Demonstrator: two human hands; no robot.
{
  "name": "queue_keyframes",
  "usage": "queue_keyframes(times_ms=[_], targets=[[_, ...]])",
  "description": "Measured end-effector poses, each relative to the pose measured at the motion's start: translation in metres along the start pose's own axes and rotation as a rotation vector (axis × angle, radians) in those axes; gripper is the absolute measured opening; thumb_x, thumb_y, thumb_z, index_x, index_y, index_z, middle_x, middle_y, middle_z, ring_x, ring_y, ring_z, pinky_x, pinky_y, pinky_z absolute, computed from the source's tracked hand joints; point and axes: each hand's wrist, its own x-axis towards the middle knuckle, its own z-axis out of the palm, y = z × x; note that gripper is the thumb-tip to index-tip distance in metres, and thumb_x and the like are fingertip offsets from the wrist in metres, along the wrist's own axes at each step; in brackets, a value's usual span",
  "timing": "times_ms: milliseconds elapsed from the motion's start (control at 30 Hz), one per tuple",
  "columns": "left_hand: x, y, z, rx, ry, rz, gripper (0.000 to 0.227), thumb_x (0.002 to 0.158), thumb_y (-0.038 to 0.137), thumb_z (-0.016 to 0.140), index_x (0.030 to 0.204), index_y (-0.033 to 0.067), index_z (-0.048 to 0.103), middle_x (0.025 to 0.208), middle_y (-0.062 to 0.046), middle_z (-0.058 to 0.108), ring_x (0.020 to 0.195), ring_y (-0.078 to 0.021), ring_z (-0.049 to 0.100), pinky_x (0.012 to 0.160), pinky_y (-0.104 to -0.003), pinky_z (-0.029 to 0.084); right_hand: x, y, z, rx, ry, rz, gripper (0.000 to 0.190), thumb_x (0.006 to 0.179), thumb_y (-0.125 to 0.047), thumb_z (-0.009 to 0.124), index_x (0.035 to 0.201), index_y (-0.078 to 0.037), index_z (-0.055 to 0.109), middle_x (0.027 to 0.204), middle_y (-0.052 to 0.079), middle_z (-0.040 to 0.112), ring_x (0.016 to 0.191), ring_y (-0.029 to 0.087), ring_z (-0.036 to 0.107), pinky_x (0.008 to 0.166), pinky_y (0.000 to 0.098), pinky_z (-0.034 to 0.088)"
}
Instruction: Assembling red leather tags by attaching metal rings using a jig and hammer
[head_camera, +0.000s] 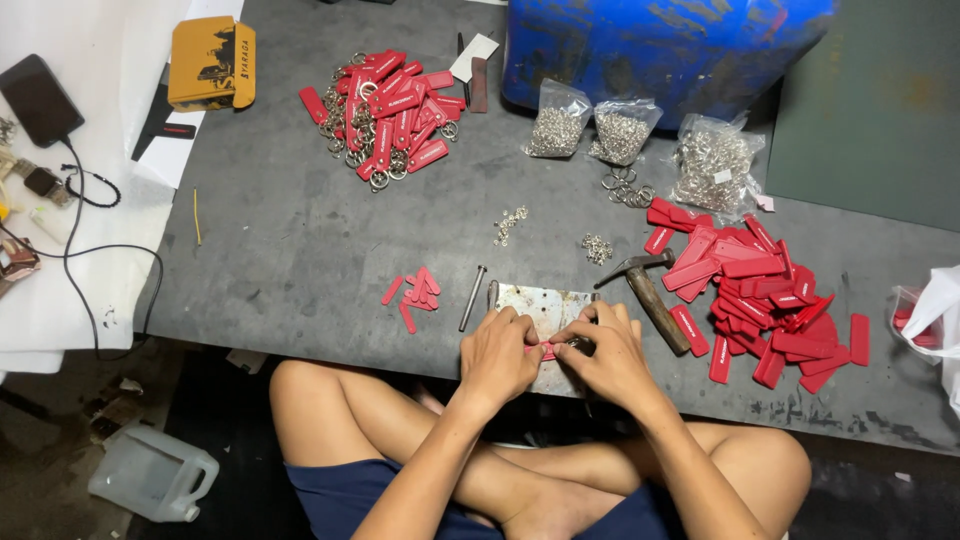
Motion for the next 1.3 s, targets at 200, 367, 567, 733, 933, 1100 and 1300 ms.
queue_keyframes(times_ms=[200,367,567,733,933,1100,1300], targets=[[0.001,-0.002,0.003,-0.017,0.003,0.008,0.018,0.086,0.034,0.071,0.088,0.0166,0.067,0.092,-0.002,0.057,0.107,-0.0254,0.060,0.084,-0.045,0.057,0.029,0.007,-0.005,0.077,0.136,-0.208,0.010,0.086,-0.025,0.075,0.093,-0.020,0.080,0.082,0.008,0.070,0.089,0.026,0.067,0.082,0.0383,0.048],[-0.002,0.000,-0.003,-0.034,0.016,0.033,0.016,0.086,0.032,0.071,0.087,0.0164,0.067,0.090,-0.002,0.056,0.104,-0.0253,0.060,0.081,-0.044,0.057,0.085,-0.016,0.001,0.107,0.244,-0.389,0.007,0.090,-0.019,0.074,0.094,-0.016,0.079,0.085,0.007,0.074,0.086,0.027,0.070,0.081,0.0378,0.053],[-0.003,-0.005,0.014,-0.038,0.310,0.177,0.010,0.077,0.020,0.074,0.076,0.0126,0.067,0.088,-0.007,0.059,0.084,-0.0297,0.059,0.060,-0.044,0.050,0.127,-0.048,0.010,-0.041,0.337,-0.564,0.010,0.086,-0.008,0.072,0.095,-0.005,0.075,0.088,0.004,0.068,0.078,0.022,0.061,0.071,0.0332,0.052],[-0.002,-0.006,0.014,-0.047,0.301,0.179,0.010,0.077,0.020,0.074,0.078,0.0125,0.067,0.088,-0.008,0.059,0.085,-0.0302,0.060,0.061,-0.045,0.050,0.140,-0.049,0.013,-0.075,0.331,-0.609,0.006,0.087,-0.007,0.071,0.089,-0.002,0.074,0.084,0.005,0.063,0.075,0.022,0.058,0.069,0.0333,0.051],[-0.003,-0.005,0.013,-0.064,0.320,0.195,0.012,0.075,0.019,0.075,0.077,0.0120,0.066,0.088,-0.007,0.058,0.085,-0.0294,0.059,0.062,-0.044,0.050,0.151,-0.040,0.024,-0.137,0.343,-0.595,0.009,0.090,-0.009,0.068,0.091,-0.001,0.066,0.089,0.012,0.064,0.081,0.031,0.061,0.077,0.0388,0.052],[0.001,-0.005,0.007,-0.055,0.066,0.062,0.016,0.084,0.031,0.074,0.086,0.0170,0.066,0.089,-0.002,0.056,0.102,-0.0247,0.060,0.080,-0.042,0.056,0.118,-0.027,0.008,0.021,0.284,-0.533,0.012,0.099,-0.020,0.065,0.095,-0.009,0.068,0.082,0.009,0.063,0.085,0.031,0.065,0.077,0.0402,0.050],[-0.001,-0.005,0.004,-0.042,0.068,0.050,0.015,0.084,0.032,0.073,0.085,0.0183,0.066,0.088,-0.001,0.055,0.101,-0.0240,0.060,0.079,-0.042,0.056,0.010,-0.021,-0.011,0.087,0.099,-0.396,0.011,0.095,-0.020,0.066,0.092,-0.011,0.071,0.081,0.009,0.068,0.085,0.031,0.069,0.077,0.0410,0.054]])
